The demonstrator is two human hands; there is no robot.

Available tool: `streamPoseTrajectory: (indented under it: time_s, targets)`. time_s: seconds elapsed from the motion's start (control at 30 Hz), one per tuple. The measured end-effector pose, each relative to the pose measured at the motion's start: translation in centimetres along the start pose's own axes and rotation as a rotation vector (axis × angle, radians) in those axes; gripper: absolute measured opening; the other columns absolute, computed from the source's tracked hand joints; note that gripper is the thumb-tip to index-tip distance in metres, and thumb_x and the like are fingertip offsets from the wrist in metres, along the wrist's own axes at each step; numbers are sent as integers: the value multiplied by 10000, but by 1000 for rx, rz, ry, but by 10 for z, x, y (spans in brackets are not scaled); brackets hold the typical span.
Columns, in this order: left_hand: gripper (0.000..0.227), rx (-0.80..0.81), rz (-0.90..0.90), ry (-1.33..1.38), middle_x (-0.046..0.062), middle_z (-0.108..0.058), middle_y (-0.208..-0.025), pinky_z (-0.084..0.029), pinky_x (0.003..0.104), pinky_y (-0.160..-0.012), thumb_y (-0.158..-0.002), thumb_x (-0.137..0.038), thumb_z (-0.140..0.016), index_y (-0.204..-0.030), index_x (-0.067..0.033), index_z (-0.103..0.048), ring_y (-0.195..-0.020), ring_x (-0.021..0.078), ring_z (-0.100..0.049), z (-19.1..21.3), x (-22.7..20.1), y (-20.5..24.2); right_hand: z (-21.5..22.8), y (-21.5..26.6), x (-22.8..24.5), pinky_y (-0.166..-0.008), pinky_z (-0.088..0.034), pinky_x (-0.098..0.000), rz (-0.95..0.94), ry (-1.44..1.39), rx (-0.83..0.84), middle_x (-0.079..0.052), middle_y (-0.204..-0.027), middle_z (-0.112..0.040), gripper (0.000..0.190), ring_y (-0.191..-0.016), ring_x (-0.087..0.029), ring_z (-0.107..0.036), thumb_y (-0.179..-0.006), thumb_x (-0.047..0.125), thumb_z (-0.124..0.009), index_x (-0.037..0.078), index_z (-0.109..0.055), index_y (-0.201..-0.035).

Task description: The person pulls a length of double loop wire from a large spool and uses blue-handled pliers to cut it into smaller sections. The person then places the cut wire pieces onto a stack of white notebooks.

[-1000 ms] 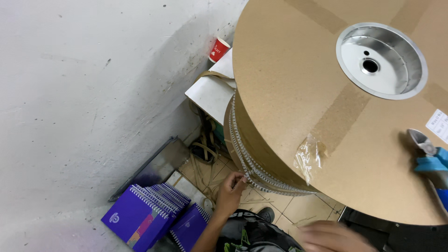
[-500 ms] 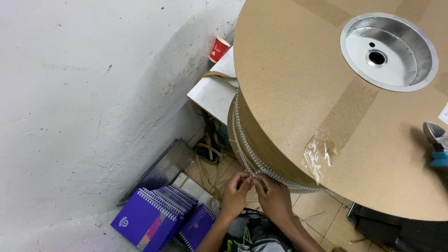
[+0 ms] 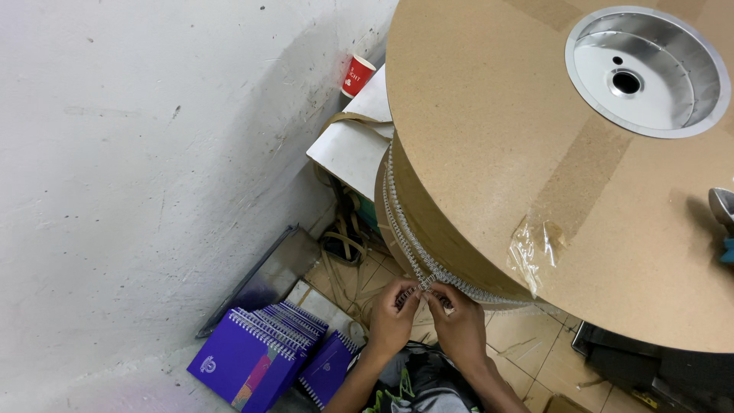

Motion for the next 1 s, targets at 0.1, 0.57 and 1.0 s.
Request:
streamPoseTrajectory:
  time_s: [0.1,0.57,1.0]
  targets:
    - [120,-29,43,-49,44,-800,-1005,-580,351,-791,-1026,-167,-681,-1083,-104,-765,-935,193,-756,0,8,1,0,1,-7,-827,-601,-361,-56,88,-25,62,-988,-877,231,-918,-175,-815,-962,382,-745,190,-813,-1070]
    - [61,-68,-58,-94,59,-768,-936,-559,359,-779,-968,-57,-727,-995,-99,-762,-889,217,-735,1,10,3,1,-4,5,-758,-658,-344,-396,-344,93,-69,-859,-844,192,-711,-172,-736,-1023,193,-676,67,-797,-1101]
    - [115,16,163,206,18,-779,-894,-560,303,-738,-1013,-195,-745,-997,-84,-769,-811,123,-694,2,28,7,-2,-5,-5,-723,-606,-337,-347,-428,142,-88,-832,-796,158,-703,-185,-703,-1022,193,-707,46,-760,-1046]
Point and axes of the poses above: each hand's wrist, its own y-axis away from the middle knuckle, its own z-axis out of the back of the hand, x = y × z, the point moved 2 cm from there along -y, towards the middle knuckle
